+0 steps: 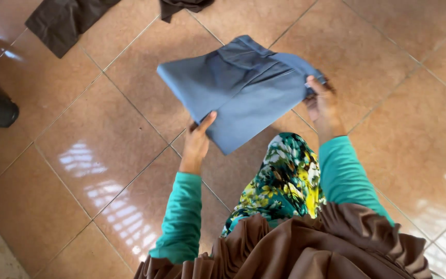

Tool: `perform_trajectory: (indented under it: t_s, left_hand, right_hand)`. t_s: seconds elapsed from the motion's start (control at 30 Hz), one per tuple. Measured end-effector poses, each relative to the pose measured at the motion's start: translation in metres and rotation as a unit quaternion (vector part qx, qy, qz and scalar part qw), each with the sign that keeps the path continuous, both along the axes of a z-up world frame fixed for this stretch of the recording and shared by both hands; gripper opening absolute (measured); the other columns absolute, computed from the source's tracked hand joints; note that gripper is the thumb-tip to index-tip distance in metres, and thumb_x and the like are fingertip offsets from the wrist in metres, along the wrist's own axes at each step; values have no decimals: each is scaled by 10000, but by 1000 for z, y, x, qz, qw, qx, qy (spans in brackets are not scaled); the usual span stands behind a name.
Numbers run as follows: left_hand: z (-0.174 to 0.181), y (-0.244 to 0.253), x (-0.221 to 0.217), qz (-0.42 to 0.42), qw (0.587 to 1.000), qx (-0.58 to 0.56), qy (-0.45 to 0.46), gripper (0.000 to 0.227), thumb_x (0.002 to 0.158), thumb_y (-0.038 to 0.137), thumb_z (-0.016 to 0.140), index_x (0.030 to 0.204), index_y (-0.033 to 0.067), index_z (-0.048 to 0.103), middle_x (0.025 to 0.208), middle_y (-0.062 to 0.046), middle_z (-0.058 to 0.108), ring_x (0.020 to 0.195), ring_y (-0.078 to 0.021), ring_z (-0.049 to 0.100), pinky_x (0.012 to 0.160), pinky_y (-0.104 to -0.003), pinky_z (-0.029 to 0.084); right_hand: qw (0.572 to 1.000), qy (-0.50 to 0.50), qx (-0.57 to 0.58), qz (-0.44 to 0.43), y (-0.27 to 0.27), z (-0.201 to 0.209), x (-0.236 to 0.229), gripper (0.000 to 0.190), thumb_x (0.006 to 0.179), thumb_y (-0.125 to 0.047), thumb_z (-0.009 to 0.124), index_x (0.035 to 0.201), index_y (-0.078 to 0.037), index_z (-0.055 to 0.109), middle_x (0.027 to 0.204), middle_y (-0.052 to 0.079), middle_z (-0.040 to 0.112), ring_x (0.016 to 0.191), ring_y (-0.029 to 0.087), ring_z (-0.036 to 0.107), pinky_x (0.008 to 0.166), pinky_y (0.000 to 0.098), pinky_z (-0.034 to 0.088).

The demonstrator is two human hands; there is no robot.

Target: Folding blue trousers on the floor and stacking them in a pile.

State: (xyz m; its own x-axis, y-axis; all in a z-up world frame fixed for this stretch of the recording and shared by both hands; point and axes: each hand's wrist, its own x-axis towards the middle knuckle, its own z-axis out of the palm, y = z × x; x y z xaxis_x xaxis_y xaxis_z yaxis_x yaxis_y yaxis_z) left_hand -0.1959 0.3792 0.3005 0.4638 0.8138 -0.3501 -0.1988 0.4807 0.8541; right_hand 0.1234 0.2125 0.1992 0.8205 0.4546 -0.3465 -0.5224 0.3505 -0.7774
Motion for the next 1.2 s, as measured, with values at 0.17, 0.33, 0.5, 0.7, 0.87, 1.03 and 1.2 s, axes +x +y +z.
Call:
perform_trajectory:
  t_s: [0.17, 0.33, 0.5, 0.7, 0.87, 1.03, 1.2]
  left_hand:
    - [-117, -9, -56, 42, 984, -87, 150, 997, 854, 202, 854, 1632, 217, 230, 1562, -221, 404, 1364, -452, 476, 1056, -671, 392]
    - [-322, -19, -101, 38, 961, -46, 269, 954, 952, 187, 738, 1633, 328, 84, 1308, -262, 585, 1055, -403, 657, 807, -467, 582]
    - [-385, -19, -104, 97, 947, 39, 305, 881, 884, 137, 746, 1602, 284, 258, 1090, -248, 690, 922, -350, 709, 675, -404, 587]
    - [-211, -34, -55, 38, 780, 216, 586, 821, 886, 315, 685, 1605, 288, 288, 1584, -127, 374, 1357, -488, 458, 1117, -677, 341]
    - [-154, -32, 28, -103, 681, 434, 580, 720, 931, 370, 656, 1557, 142, 384, 1694, -230, 134, 1552, -503, 2, 1185, -720, -5]
    - [-136, -47, 91, -198, 646, 474, 564, 732, 1013, 483, 536, 1615, 139, 301, 1717, -204, 17, 1552, -490, -96, 1165, -735, -103]
    - [-145, -62, 114, -206, 640, 499, 547, 724, 1036, 499, 513, 1622, 144, 279, 1713, -200, 44, 1554, -482, -95, 1171, -733, -94]
  right_hand:
    - [977, 44, -194, 76, 35, -118, -42, 781, 912, -179, 821, 1536, -178, 352, 1125, 168, 644, 805, 362, 756, 694, 482, 694]
    - [945, -25, -310, 102, -1, -163, -39, 718, 857, -66, 802, 1484, -74, 450, 1051, 228, 655, 848, 358, 757, 713, 545, 670]
    - [881, -151, -409, 184, -2, -144, -44, 575, 854, -79, 731, 1410, -82, 587, 1084, 213, 681, 868, 317, 756, 695, 448, 666]
    - [727, -298, -555, 273, -5, -191, -35, 485, 878, -401, 743, 1347, -316, 652, 1141, 49, 730, 1035, 223, 729, 845, 385, 641]
    - [515, -581, -576, 256, -11, -106, -71, 582, 1005, -530, 549, 1531, -286, 502, 1502, 82, 514, 1407, 310, 462, 1066, 575, 439]
    - [490, -617, -568, 240, -15, -103, -73, 612, 1030, -532, 512, 1560, -225, 492, 1565, 137, 482, 1460, 370, 401, 1141, 624, 321]
    - [500, -603, -573, 240, -21, -94, -70, 600, 1049, -532, 482, 1562, -219, 468, 1555, 136, 474, 1457, 368, 405, 1144, 605, 306]
